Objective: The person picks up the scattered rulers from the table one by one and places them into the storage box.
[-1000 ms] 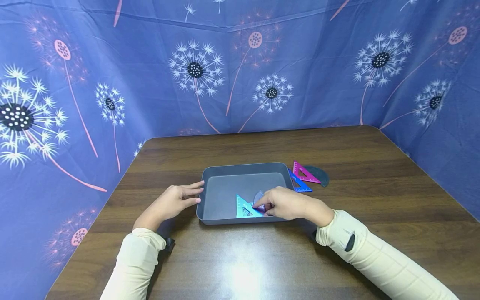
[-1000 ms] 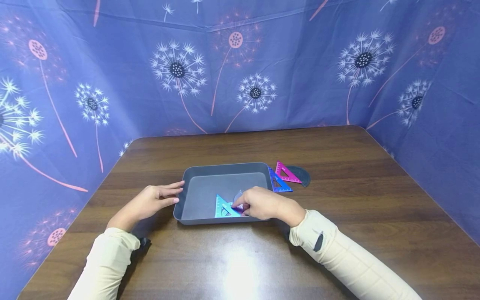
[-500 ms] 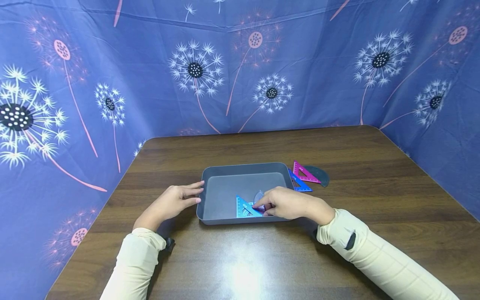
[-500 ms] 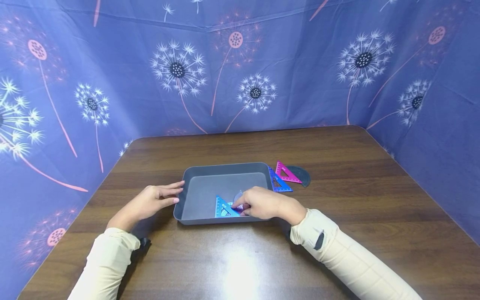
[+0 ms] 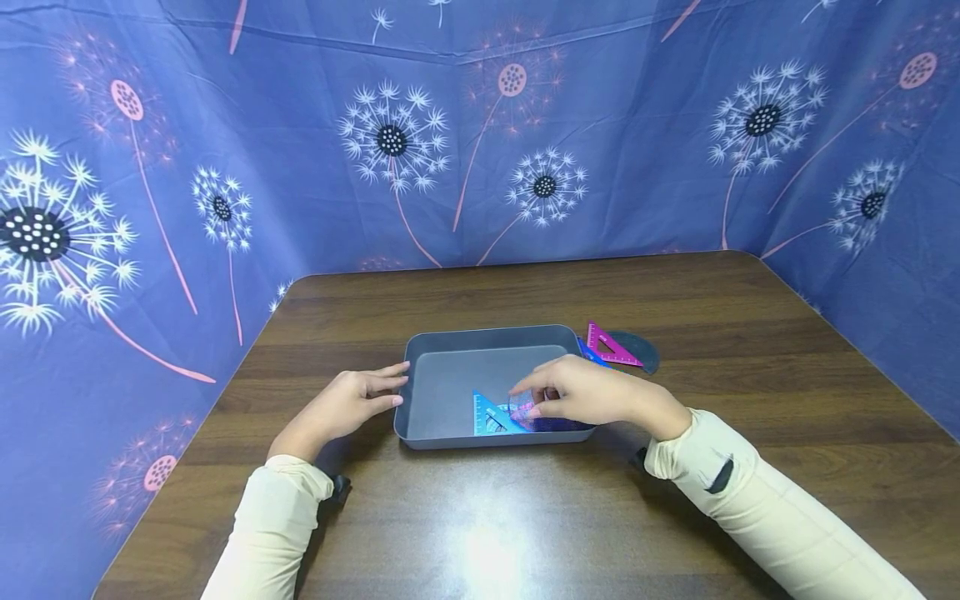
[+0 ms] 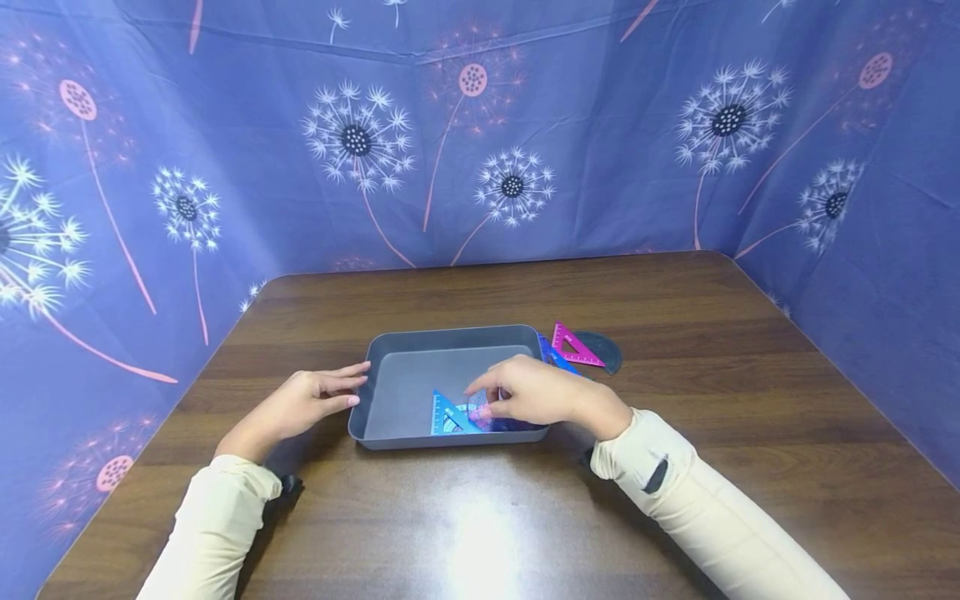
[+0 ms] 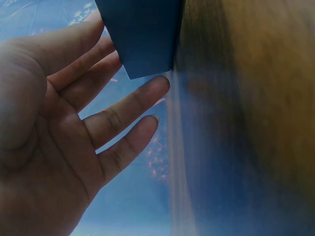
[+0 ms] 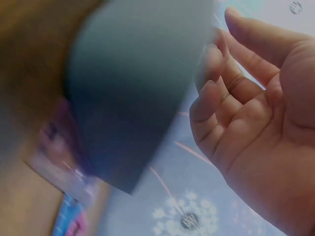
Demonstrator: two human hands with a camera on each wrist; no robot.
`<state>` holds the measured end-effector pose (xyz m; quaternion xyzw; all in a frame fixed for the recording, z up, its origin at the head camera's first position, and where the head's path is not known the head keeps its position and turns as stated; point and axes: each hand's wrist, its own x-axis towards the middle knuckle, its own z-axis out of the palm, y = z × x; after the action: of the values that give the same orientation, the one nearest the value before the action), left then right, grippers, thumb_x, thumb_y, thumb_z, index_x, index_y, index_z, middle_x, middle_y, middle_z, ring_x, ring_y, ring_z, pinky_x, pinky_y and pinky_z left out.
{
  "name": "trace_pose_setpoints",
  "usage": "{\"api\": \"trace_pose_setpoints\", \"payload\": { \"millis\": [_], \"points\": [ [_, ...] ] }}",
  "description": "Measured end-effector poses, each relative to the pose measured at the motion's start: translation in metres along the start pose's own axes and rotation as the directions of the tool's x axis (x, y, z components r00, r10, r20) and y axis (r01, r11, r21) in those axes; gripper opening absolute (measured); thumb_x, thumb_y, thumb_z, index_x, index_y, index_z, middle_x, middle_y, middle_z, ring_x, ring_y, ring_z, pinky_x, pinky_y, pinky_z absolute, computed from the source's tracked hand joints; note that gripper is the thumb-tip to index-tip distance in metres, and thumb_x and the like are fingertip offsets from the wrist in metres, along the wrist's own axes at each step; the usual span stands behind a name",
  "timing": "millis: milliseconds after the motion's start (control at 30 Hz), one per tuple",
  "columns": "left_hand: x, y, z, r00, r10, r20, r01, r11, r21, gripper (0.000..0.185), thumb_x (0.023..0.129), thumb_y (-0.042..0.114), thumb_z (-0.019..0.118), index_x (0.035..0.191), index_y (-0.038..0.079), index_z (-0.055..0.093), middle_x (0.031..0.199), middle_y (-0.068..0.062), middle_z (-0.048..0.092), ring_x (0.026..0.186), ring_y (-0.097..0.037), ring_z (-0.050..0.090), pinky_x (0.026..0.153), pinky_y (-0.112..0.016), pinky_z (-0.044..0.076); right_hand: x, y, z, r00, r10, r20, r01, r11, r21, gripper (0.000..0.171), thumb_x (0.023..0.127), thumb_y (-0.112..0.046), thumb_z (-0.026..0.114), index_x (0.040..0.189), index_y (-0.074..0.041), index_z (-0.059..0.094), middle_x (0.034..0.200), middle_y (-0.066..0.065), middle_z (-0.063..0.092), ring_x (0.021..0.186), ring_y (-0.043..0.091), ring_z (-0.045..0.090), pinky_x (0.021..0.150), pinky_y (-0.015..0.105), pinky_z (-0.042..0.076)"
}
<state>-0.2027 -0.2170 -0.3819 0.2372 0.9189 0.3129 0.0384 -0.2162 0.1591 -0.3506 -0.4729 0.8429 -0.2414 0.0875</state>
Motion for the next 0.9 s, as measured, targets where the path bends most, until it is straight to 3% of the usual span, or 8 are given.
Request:
{"api": "trace_pose_setpoints", "payload": {
  "millis": [233,533,733,900],
  "points": [
    [0.0,0.001,0.0,1.0,0.008,-0.001,-0.008,1.0,-0.007,0.041,0.097,0.019,0.066,0.133,0.001,0.062,0.149,-0.004,0.049,0.136,-0.028,0.046,0.107,-0.05,0.041,-0.015,0.004,-0.036,0.982,0.099,-0.163,-0.099,0.995,0.007,0.033,0.093,-0.02,0.072,0.125,-0.012,0.068,0.088,-0.01,0.066,0.067,0.006,0.055,0.059,0.025,0.049],
    [0.0,0.002,-0.001,1.0,0.019,-0.008,-0.019,1.0,-0.01,0.039,0.097,0.016,0.066,0.132,-0.001,0.062,0.149,-0.005,0.05,0.136,-0.029,0.046,0.108,-0.051,0.04,-0.028,0.029,-0.061,0.872,0.291,-0.392,-0.313,0.95,0.01,0.026,0.089,-0.016,0.076,0.114,-0.009,0.072,0.08,-0.003,0.068,0.068,0.012,0.06,0.061,0.028,0.049],
    [0.0,0.002,-0.001,1.0,0.02,-0.008,-0.02,1.0,-0.001,0.04,0.097,0.018,0.066,0.133,0.0,0.062,0.149,-0.005,0.05,0.136,-0.029,0.046,0.107,-0.051,0.041,-0.036,0.053,-0.066,0.823,0.4,-0.403,-0.434,0.901,0.006,0.031,0.092,-0.021,0.073,0.117,-0.003,0.069,0.091,0.005,0.072,0.084,0.021,0.066,0.075,0.04,0.052],
    [0.0,0.001,0.0,1.0,0.012,-0.006,-0.013,1.0,-0.007,0.04,0.097,0.017,0.066,0.133,0.0,0.062,0.149,-0.005,0.05,0.136,-0.029,0.046,0.107,-0.051,0.041,-0.043,0.077,-0.062,0.803,0.513,-0.304,-0.54,0.842,-0.007,0.042,0.091,-0.024,0.072,0.121,0.004,0.065,0.102,0.015,0.072,0.096,0.031,0.066,0.085,0.051,0.052]
  ]
}}
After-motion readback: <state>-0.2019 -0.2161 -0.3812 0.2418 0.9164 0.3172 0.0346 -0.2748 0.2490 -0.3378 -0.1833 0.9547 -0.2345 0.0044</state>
